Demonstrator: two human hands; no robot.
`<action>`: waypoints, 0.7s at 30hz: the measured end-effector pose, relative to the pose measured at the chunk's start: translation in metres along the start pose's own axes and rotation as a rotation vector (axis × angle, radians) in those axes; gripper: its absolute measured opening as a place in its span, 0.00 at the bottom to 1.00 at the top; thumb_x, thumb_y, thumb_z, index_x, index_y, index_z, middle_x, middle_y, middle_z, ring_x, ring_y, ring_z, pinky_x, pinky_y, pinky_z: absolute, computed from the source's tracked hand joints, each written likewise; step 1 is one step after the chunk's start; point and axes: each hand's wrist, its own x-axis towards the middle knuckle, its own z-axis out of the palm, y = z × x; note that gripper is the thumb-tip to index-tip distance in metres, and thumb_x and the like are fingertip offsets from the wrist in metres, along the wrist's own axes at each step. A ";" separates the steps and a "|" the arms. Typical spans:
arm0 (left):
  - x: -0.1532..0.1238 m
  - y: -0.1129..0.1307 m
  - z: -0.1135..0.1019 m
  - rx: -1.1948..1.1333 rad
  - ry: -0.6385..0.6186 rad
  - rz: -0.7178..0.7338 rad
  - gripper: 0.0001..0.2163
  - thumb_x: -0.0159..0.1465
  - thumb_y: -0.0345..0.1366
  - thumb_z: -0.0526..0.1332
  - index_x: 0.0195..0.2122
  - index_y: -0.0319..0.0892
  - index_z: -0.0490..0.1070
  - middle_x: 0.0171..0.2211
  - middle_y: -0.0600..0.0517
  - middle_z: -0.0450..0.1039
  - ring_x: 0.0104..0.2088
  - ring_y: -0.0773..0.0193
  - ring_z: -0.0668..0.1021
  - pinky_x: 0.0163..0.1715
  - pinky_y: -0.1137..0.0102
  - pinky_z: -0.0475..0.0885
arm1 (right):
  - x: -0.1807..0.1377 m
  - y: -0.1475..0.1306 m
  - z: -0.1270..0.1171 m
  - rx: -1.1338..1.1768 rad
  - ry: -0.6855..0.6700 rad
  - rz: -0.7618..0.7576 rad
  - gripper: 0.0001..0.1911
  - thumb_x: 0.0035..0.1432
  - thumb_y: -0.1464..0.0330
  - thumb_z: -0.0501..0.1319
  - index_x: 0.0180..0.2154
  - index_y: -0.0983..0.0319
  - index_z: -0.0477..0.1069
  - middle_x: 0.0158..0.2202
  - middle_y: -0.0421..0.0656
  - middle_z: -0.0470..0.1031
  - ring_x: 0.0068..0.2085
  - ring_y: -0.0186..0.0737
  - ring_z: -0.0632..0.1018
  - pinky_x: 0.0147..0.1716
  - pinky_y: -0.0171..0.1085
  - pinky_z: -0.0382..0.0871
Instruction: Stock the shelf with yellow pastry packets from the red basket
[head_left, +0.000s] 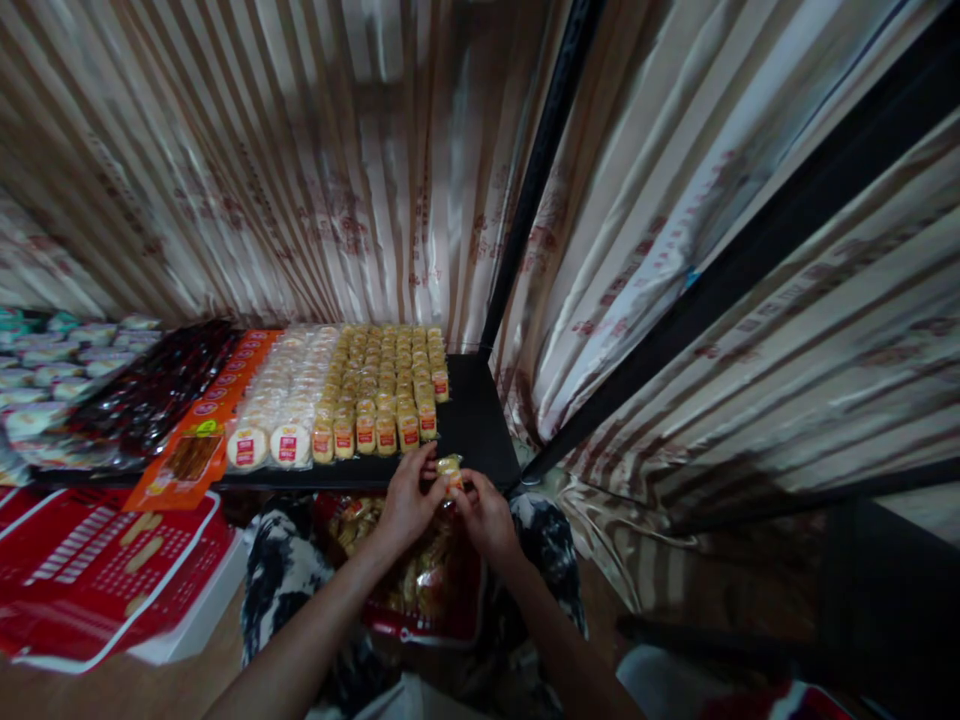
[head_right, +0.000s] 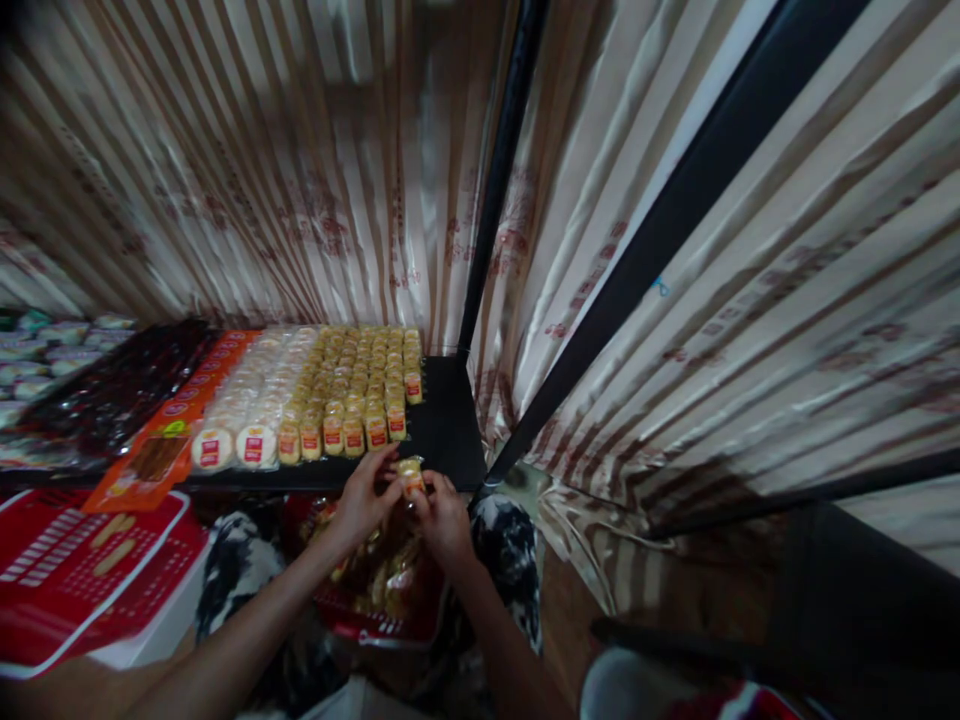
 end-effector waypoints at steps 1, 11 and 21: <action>0.001 0.002 0.003 -0.016 0.030 0.016 0.20 0.58 0.33 0.56 0.52 0.40 0.64 0.47 0.45 0.66 0.43 0.63 0.73 0.41 0.69 0.72 | 0.005 0.000 -0.002 0.021 0.015 0.039 0.14 0.57 0.62 0.53 0.41 0.62 0.67 0.36 0.45 0.75 0.27 0.36 0.75 0.33 0.37 0.70; 0.034 0.008 0.041 -0.164 0.006 -0.171 0.18 0.63 0.37 0.53 0.54 0.39 0.64 0.56 0.44 0.64 0.56 0.60 0.68 0.55 0.64 0.64 | 0.074 0.002 -0.001 -0.092 0.205 0.083 0.19 0.56 0.59 0.51 0.43 0.64 0.68 0.38 0.47 0.76 0.27 0.37 0.75 0.32 0.36 0.68; 0.074 0.001 0.065 -0.238 -0.021 -0.252 0.24 0.65 0.40 0.48 0.61 0.35 0.55 0.64 0.44 0.51 0.64 0.61 0.55 0.63 0.64 0.46 | 0.129 0.010 0.008 -0.105 0.142 0.066 0.16 0.55 0.68 0.50 0.43 0.63 0.69 0.38 0.46 0.76 0.36 0.39 0.76 0.38 0.37 0.68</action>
